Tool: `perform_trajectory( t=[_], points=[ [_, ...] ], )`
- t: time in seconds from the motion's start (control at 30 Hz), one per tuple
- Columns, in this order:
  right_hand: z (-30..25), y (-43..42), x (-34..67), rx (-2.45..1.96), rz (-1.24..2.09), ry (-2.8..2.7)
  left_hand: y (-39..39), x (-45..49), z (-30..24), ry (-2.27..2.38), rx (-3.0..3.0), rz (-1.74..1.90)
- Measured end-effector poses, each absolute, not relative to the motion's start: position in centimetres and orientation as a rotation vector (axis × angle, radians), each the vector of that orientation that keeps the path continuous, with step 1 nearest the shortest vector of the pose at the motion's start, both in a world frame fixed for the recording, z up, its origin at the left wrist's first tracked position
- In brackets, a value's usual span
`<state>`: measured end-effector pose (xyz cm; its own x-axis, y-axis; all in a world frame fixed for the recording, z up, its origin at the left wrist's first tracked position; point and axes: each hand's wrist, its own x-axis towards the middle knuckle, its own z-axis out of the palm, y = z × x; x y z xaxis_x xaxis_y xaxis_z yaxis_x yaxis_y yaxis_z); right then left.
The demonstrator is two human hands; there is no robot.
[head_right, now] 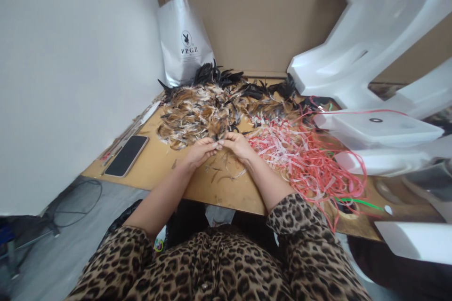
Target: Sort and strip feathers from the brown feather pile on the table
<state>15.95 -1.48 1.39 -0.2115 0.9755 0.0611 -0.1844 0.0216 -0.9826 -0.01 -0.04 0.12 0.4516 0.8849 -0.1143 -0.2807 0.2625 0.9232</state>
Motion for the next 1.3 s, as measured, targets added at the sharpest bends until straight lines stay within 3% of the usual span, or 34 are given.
perform_trajectory(
  t=[0.33,0.6,0.97,1.3],
  points=[
    [1.5,-1.1,16.8,-1.076,1.195,-1.451,0.6,0.3,-0.5,0.83,1.078,1.002],
    [1.2,-1.2,16.0,-1.07,1.346,-1.262,0.7,-0.1,-0.8,0.781,1.053,0.982],
    [2.8,-1.1,16.4,-1.242,1.069,-1.26,0.8,0.3,-0.7,0.891,1.242,1.101],
    [6.3,5.8,26.7,-1.527,0.61,-1.125,0.7,0.4,-0.7,0.947,1.286,1.072]
  ],
)
